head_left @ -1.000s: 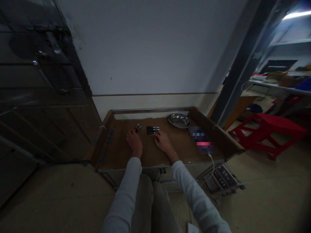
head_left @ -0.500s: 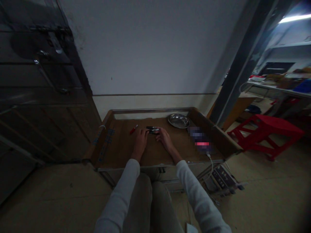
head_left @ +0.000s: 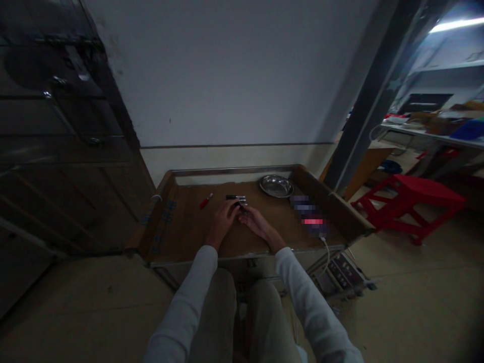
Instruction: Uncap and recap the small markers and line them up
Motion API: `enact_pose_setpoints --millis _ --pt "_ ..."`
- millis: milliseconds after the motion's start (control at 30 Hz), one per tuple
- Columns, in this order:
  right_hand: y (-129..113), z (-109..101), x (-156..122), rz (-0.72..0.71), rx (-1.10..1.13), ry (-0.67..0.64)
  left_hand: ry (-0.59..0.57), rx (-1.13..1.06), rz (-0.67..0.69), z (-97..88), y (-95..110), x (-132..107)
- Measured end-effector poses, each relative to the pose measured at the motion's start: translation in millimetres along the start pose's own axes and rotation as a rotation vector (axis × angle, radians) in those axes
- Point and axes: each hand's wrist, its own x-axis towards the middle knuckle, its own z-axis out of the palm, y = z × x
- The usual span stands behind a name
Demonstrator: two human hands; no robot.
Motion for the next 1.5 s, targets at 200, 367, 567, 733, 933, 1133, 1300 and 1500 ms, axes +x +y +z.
enact_pose_setpoints --millis 200,367,567,733,933,1133,1300,1500 --pt "-0.7 -7.7 2.8 -0.167 0.016 0.179 0.202 -0.055 -0.160 -2.4 -8.5 1.6" --pt "2.9 -13.1 7.1 -0.316 -0.082 0.327 0.238 -0.125 -0.230 -0.1 -18.2 1.4" --pt "0.1 -16.5 4.7 -0.562 -0.504 0.448 -0.107 -0.032 -0.222 4.6 -22.1 -2.2" --pt "-0.9 -8.5 -1.3 -0.586 -1.005 0.326 -0.140 0.058 -0.223 10.4 -30.4 -2.0" --pt "4.8 -4.7 -1.1 -0.609 -1.337 0.026 -0.136 0.133 -0.225 15.1 -37.7 -1.9" --pt "12.0 -14.0 1.1 -0.593 -1.363 0.296 -0.171 0.111 -0.140 12.6 -28.3 -5.7" --pt "16.0 -17.1 2.7 -0.590 -1.300 0.218 -0.292 0.097 -0.095 10.3 -22.8 -5.5" --pt "13.5 -16.5 7.1 -0.603 -1.270 0.261 -0.229 0.165 -0.184 10.8 -25.4 -4.0"
